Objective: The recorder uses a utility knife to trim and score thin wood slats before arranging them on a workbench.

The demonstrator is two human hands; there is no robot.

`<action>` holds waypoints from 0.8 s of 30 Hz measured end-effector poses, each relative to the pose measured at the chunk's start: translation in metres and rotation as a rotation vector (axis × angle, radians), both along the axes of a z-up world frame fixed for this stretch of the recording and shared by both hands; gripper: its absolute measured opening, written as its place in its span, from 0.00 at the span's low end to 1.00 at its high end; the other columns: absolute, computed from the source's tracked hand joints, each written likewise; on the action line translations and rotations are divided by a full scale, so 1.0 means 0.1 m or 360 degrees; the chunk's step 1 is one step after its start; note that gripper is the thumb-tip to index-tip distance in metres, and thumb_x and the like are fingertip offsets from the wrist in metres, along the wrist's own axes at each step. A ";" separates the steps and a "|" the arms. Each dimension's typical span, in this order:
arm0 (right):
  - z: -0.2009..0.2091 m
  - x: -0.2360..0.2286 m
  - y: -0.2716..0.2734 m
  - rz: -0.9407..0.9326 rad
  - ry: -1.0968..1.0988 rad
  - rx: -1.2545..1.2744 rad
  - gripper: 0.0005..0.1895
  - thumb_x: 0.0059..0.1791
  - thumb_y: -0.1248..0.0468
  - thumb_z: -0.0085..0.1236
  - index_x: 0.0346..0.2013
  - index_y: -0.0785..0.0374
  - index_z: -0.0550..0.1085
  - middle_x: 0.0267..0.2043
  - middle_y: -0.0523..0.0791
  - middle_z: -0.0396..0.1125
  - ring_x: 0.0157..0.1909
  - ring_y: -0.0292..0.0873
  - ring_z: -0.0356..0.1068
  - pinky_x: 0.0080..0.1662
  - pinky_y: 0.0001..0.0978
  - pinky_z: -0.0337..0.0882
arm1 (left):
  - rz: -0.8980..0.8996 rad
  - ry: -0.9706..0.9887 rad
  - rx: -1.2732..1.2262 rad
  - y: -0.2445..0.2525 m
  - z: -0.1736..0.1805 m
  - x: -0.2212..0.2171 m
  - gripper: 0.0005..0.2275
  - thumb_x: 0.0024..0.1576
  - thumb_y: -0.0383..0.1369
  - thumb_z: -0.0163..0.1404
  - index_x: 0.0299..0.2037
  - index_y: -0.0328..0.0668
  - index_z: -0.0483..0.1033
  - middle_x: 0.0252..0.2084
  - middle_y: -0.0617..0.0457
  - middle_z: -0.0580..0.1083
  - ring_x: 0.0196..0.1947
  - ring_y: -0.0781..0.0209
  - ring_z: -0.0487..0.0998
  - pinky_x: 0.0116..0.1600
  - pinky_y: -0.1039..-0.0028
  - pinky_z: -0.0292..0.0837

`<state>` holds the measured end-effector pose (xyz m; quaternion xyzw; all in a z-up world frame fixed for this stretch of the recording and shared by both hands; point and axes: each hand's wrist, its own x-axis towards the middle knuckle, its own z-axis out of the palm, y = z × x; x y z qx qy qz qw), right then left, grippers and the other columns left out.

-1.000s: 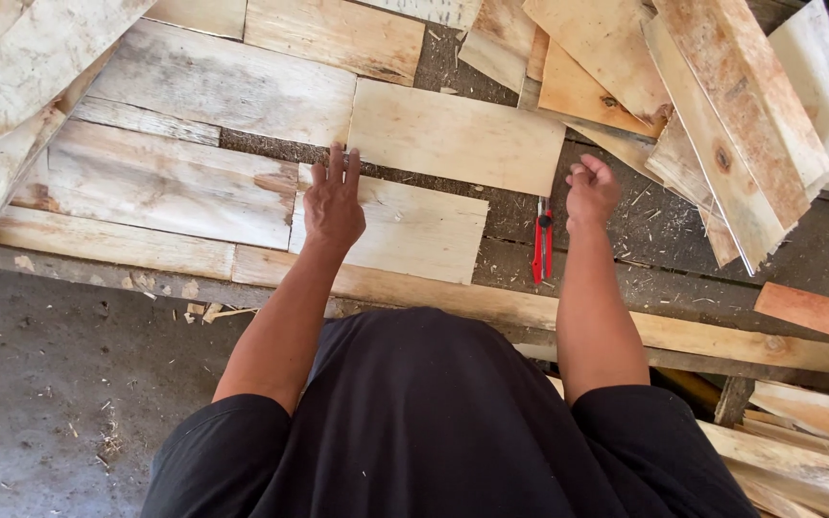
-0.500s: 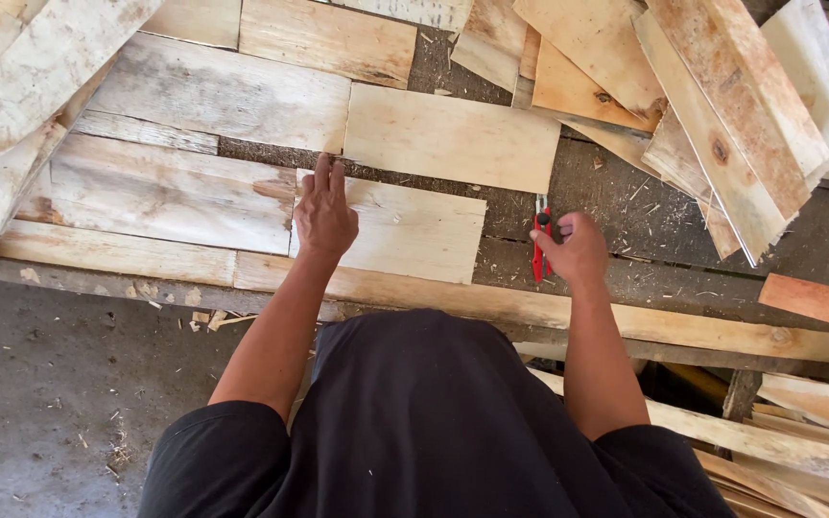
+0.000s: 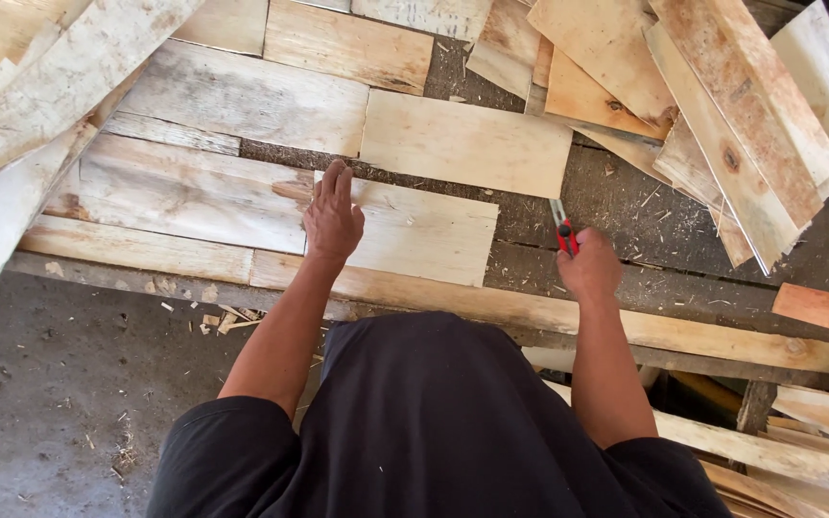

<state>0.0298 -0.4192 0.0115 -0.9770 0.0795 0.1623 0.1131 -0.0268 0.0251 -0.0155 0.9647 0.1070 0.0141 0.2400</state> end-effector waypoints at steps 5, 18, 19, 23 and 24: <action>-0.30 -0.01 -0.33 0.0025 -0.0103 -0.0149 0.25 0.42 0.55 0.70 0.48 0.61 0.73 0.49 0.53 0.72 0.50 0.58 0.73 0.49 0.51 0.73 | 0.0011 -0.0186 -0.0128 0.04 0.01 -0.04 0.32 0.52 0.26 0.59 0.68 0.40 0.60 0.72 0.46 0.61 0.67 0.43 0.67 0.60 0.56 0.73; -0.15 0.21 0.06 0.0150 -0.0671 -0.0057 0.18 0.51 0.55 0.69 0.48 0.59 0.74 0.45 0.47 0.74 0.49 0.53 0.74 0.52 0.49 0.72 | -0.0035 -0.0425 -0.0197 -0.15 0.07 -0.23 0.19 0.56 0.29 0.59 0.58 0.37 0.72 0.66 0.39 0.69 0.59 0.42 0.75 0.54 0.59 0.78; -0.12 0.33 0.17 0.0041 -0.0559 0.0151 0.16 0.52 0.58 0.66 0.50 0.59 0.74 0.46 0.47 0.74 0.46 0.49 0.74 0.51 0.46 0.73 | -0.0136 -0.0425 -0.0161 -0.20 -0.03 -0.25 0.17 0.59 0.30 0.59 0.56 0.34 0.73 0.66 0.37 0.70 0.59 0.42 0.76 0.53 0.60 0.79; -0.04 0.81 0.50 -0.0293 -0.0338 0.0597 0.18 0.52 0.64 0.60 0.57 0.60 0.72 0.48 0.45 0.72 0.44 0.42 0.74 0.49 0.38 0.75 | -0.0451 -0.0544 -0.0016 -0.40 -0.31 -0.36 0.14 0.60 0.30 0.58 0.53 0.31 0.75 0.64 0.36 0.69 0.64 0.40 0.73 0.61 0.59 0.77; -0.13 0.92 0.47 -0.0297 -0.0342 0.0598 0.18 0.52 0.64 0.60 0.57 0.60 0.72 0.48 0.45 0.72 0.44 0.42 0.74 0.49 0.38 0.75 | -0.0456 -0.0547 -0.0015 -0.45 -0.11 -0.38 0.14 0.60 0.30 0.58 0.53 0.31 0.75 0.64 0.36 0.69 0.64 0.40 0.73 0.61 0.59 0.77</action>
